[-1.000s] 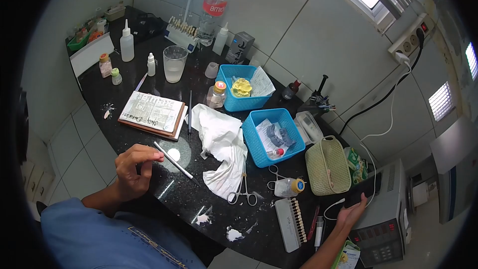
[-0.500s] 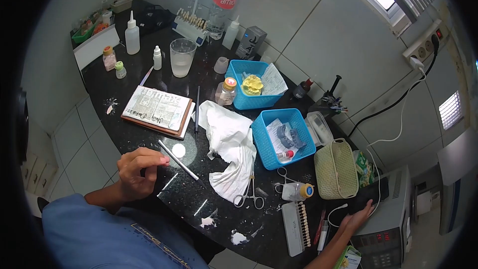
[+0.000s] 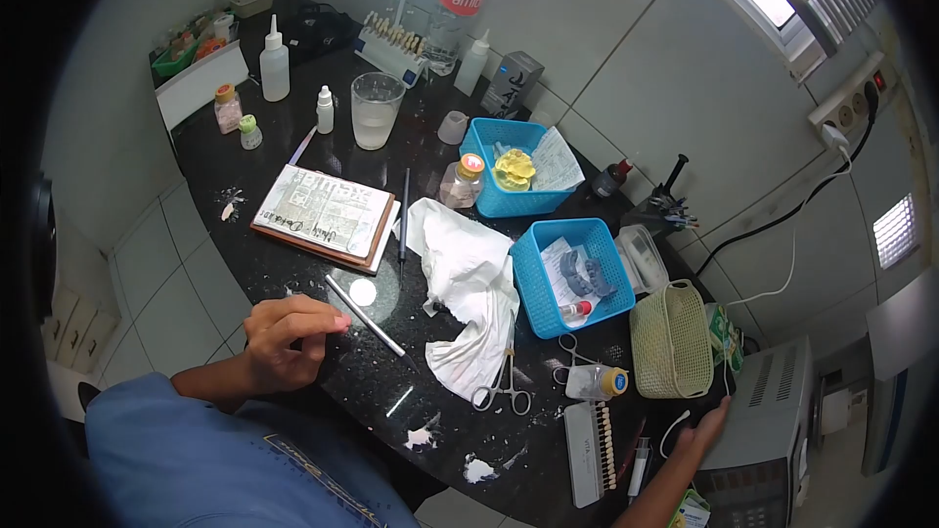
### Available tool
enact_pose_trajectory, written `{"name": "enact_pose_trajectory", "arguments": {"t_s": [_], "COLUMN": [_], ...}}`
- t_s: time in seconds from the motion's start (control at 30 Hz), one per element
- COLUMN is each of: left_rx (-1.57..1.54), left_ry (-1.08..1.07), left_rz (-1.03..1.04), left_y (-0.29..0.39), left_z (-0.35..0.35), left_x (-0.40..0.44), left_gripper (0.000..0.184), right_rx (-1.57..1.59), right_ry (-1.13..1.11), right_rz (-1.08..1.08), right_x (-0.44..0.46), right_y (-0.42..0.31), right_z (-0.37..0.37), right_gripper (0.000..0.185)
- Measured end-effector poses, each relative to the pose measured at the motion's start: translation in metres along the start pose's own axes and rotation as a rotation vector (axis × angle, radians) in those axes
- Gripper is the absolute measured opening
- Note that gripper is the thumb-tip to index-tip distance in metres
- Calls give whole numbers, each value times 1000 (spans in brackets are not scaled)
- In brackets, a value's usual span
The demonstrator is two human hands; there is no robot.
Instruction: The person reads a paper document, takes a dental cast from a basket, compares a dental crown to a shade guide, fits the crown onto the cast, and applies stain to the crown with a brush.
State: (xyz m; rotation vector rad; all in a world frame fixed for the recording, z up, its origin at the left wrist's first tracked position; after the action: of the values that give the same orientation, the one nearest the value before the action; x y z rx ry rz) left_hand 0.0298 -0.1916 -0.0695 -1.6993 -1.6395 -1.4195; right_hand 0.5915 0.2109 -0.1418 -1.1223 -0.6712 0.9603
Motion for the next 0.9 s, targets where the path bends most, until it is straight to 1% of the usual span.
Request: {"name": "enact_pose_trajectory", "arguments": {"t_s": [0.03, 0.07, 0.13, 0.23, 0.33, 0.47, 0.57, 0.67, 0.77, 0.9], "left_rx": [-5, 0, -30, -38, -22, -21, -64, -68, -66, -86], "left_ry": [0, 4, 3, 1, 70, 52, 67, 64, 67, 95], "left_rz": [7, 0, -4, -1, 11, -12, -9, 3, -6, -58], "left_y": [0, -2, -4, -4, -5, -10, -11, -11, -11, -16], "left_z": [0, 0, 0, -3, -6, -6, -8, -7, -7, -7], "left_x": [0, -1, -4, -3, -6, -8, -8, -9, -9, -10], "left_gripper": [23, 23, 22, 23, 23, 25, 25, 20, 18, 15], "right_rx": [-38, -42, -81, -201, -366, -568, -711, -848, -992, -1173], "right_ry": [39, 31, 94, 11, -80, -141, -152, -141, -127, -138], "right_rz": [61, 62, 55, 58, 35, -50, -134, -230, -321, -448], "right_x": [12, 15, 20, 18, 3, -18, -32, -45, -61, -81], "right_y": [11, 15, 20, 53, 87, 96, 82, 55, 26, -10], "right_z": [-11, -12, -16, 29, 75, 95, 88, 72, 51, 43], "right_gripper": [66, 66, 58, 56, 52, 48, 44, 42, 39, 36]}}
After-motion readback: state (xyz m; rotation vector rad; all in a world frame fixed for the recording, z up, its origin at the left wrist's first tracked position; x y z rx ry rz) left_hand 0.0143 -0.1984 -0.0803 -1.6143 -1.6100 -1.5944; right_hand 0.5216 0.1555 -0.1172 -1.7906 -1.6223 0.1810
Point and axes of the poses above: each hand's wrist, its own x-axis towards the middle knuckle, its own z-axis out of the palm, y = z × x, the point moved 9 cm from there along x, towards the middle knuckle, and after that the axes turned 13 degrees about x, right-handed, at the moved point
